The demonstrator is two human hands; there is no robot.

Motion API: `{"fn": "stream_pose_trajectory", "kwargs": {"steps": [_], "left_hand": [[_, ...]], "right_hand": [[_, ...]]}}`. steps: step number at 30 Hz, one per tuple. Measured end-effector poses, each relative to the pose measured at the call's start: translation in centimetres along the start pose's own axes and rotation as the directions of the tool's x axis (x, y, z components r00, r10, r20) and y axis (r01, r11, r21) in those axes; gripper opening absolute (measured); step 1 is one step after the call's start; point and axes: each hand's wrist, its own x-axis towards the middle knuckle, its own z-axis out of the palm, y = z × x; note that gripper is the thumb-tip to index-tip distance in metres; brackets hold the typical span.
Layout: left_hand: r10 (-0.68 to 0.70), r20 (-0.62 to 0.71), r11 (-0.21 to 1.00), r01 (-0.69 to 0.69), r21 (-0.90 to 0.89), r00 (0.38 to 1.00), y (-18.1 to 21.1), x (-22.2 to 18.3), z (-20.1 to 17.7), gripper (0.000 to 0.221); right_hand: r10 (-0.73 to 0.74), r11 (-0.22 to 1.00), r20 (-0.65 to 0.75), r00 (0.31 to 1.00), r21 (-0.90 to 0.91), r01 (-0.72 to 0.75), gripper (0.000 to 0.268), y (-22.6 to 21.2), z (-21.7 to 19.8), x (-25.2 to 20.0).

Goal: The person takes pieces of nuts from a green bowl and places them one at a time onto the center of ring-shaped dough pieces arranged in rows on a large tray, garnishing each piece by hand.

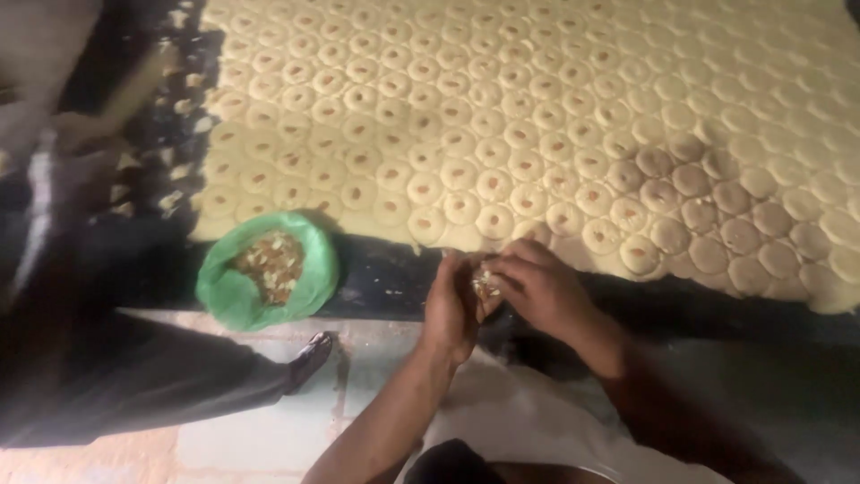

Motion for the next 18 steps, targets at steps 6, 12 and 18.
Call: {"fn": "stream_pose_trajectory", "kwargs": {"steps": [6,12,18], "left_hand": [[-0.099,-0.098,0.989,0.109,0.101,0.990,-1.0,0.7,1.9,0.057],[-0.152,-0.080,0.981,0.160,0.108,0.985,-2.6,2.7,2.4,0.060],[-0.117,-0.129,0.983,0.134,0.129,0.985,-3.4,4.6,4.0,0.062]], "right_hand": [[0.063,0.997,0.036,0.997,0.040,-0.064,0.014,3.1,-1.4,-1.4],[0.292,0.941,0.042,0.955,0.165,-0.295,0.009,12.2,-6.1,-5.0],[0.358,0.896,-0.326,0.875,-0.145,-0.420,0.011,23.2,-10.4,-10.7]]}}
